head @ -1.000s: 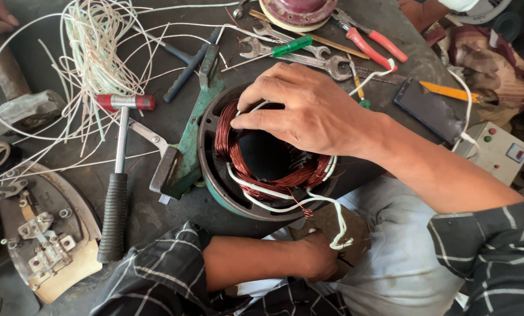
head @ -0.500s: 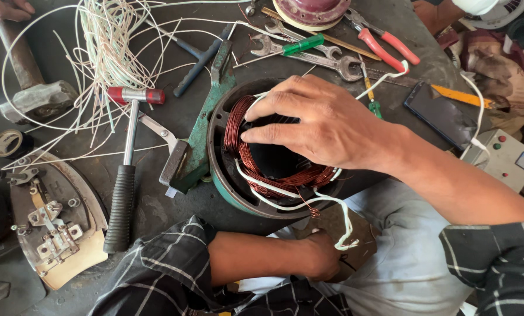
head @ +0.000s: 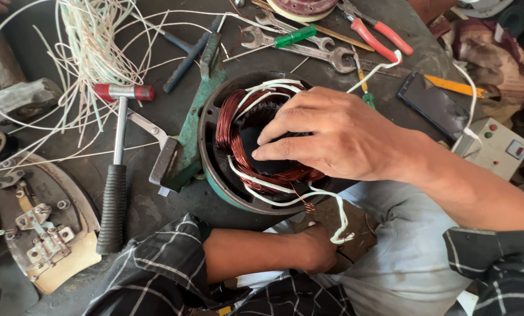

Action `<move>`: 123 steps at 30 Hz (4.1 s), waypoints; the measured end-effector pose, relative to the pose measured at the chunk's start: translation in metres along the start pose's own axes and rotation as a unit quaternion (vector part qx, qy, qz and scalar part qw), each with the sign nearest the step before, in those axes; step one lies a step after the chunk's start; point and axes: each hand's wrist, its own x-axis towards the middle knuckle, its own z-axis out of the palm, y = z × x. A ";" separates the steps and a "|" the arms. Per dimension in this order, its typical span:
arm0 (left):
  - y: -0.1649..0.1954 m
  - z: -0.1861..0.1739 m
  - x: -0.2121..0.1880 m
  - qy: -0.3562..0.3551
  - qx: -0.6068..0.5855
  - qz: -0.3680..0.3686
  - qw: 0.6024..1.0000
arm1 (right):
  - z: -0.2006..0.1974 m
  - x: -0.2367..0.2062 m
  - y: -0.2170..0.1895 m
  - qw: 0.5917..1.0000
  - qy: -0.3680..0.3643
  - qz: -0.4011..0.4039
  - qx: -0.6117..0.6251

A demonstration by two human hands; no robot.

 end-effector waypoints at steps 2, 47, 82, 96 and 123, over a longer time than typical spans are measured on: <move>0.000 0.000 -0.001 0.004 -0.002 -0.001 1.000 | -0.002 -0.004 -0.001 1.000 -0.001 0.008 0.014; 0.036 0.017 0.013 0.048 -0.185 -0.020 0.981 | -0.024 -0.054 -0.038 0.977 -0.035 0.208 0.036; 0.043 0.017 0.017 0.033 -0.275 -0.051 0.960 | -0.039 -0.067 -0.035 0.970 -0.031 0.237 -0.051; 0.046 0.013 0.014 0.027 -0.284 -0.054 0.957 | -0.045 -0.063 -0.047 0.981 -0.048 0.184 0.029; 0.040 -0.003 0.000 0.015 -0.283 -0.065 0.957 | -0.026 -0.071 -0.059 0.980 -0.004 0.195 -0.025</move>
